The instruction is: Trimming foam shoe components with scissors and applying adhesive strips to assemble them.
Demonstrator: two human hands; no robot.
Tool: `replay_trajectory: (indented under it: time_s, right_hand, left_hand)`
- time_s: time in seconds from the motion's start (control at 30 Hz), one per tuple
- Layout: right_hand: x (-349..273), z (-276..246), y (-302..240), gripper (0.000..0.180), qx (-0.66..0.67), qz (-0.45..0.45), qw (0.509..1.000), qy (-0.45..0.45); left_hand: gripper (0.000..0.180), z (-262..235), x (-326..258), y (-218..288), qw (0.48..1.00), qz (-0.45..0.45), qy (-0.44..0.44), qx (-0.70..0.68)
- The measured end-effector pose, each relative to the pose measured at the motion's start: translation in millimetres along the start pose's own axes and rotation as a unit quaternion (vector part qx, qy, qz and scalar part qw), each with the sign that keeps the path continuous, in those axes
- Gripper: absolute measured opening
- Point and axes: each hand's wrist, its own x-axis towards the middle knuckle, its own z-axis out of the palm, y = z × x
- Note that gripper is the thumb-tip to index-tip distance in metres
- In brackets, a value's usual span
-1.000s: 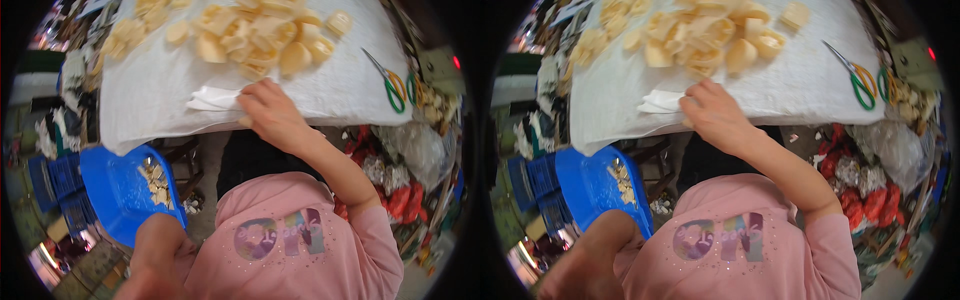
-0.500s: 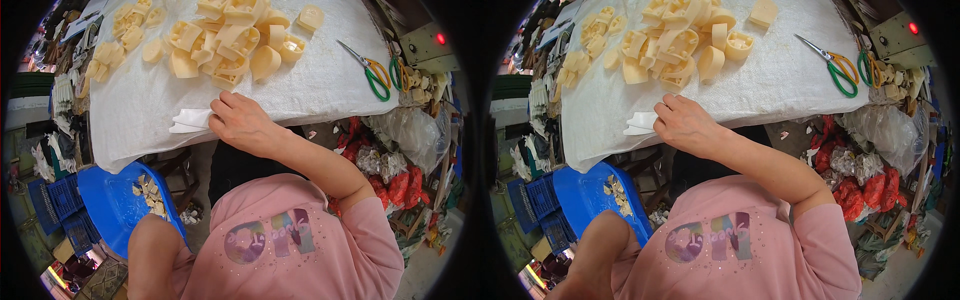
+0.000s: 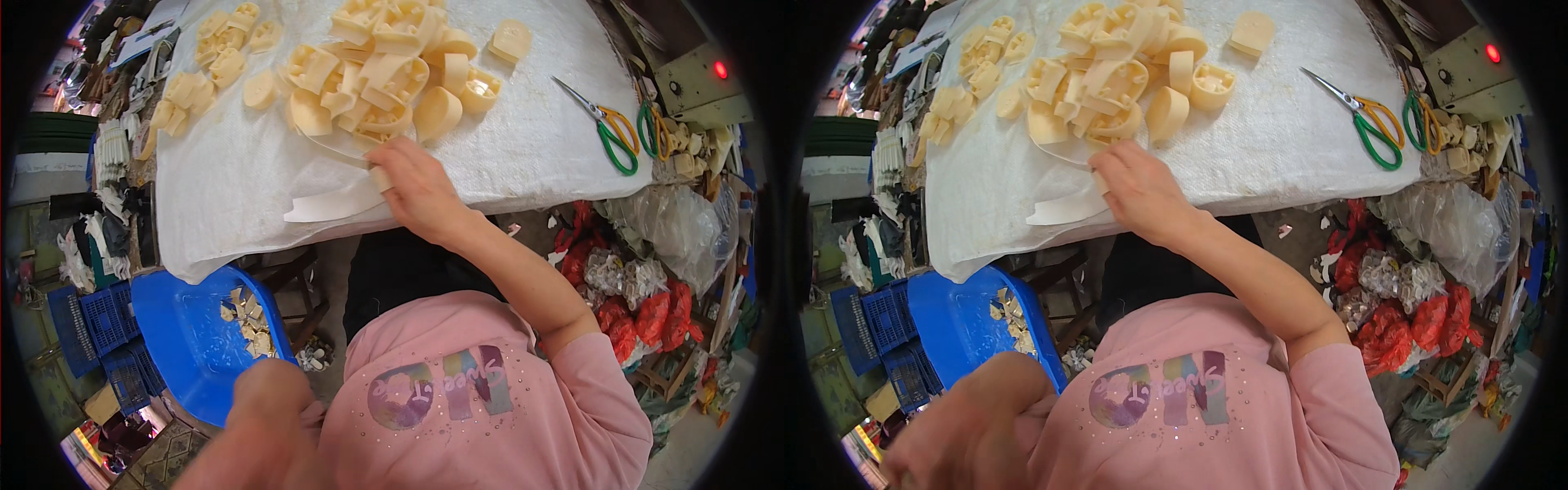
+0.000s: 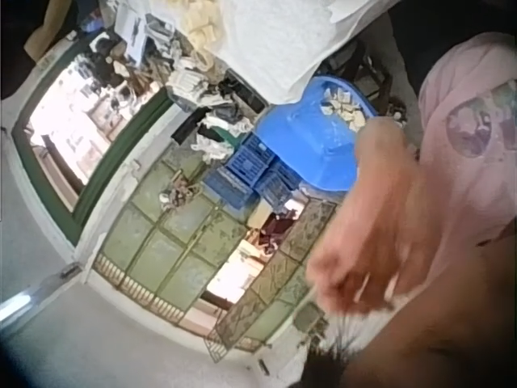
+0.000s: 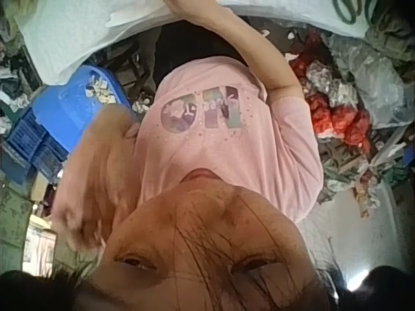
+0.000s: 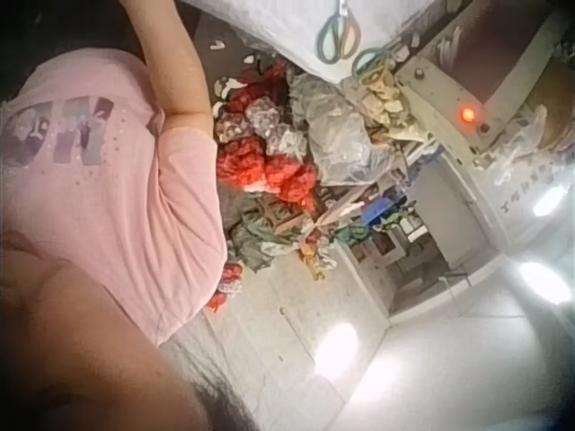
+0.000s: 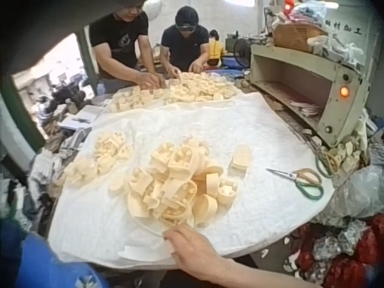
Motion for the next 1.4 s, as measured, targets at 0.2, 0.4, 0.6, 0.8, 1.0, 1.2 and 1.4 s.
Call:
replay_trajectory:
  time_s: [0.2,0.4,0.6,0.8,1.0,1.2,1.4]
  right_hand:
    - [-1,-38,0,0.034,0.017,-0.069,0.976,0.205]
    - [-33,-70,-1,0.034,-0.033,-0.087,0.982,0.163]
    - [-51,-71,6,0.030,-0.040,-0.069,0.984,0.157]
    - [-50,-69,-1,0.026,-0.107,-0.151,0.977,0.108]
    - [-38,-85,-5,0.027,-0.045,-0.103,0.993,0.025]
    - [7,-162,82,0.063,-0.285,0.033,0.956,0.058]
    - [56,-162,124,0.061,-0.489,-0.033,0.861,-0.133]
  left_hand:
    - [0.030,38,-125,7,0.866,-0.399,-0.294,-0.062]
    - [0.042,74,-162,9,0.816,-0.364,-0.442,0.079]
    - [0.039,65,-176,-3,0.833,-0.359,-0.418,0.055]
    - [0.042,78,-147,11,0.813,-0.467,-0.328,-0.119]
    - [0.044,102,-140,14,0.479,-0.785,0.000,-0.392]
    - [0.047,94,-136,11,0.486,-0.771,0.029,-0.410]
    - [0.047,90,-138,23,0.478,-0.785,0.029,-0.393]
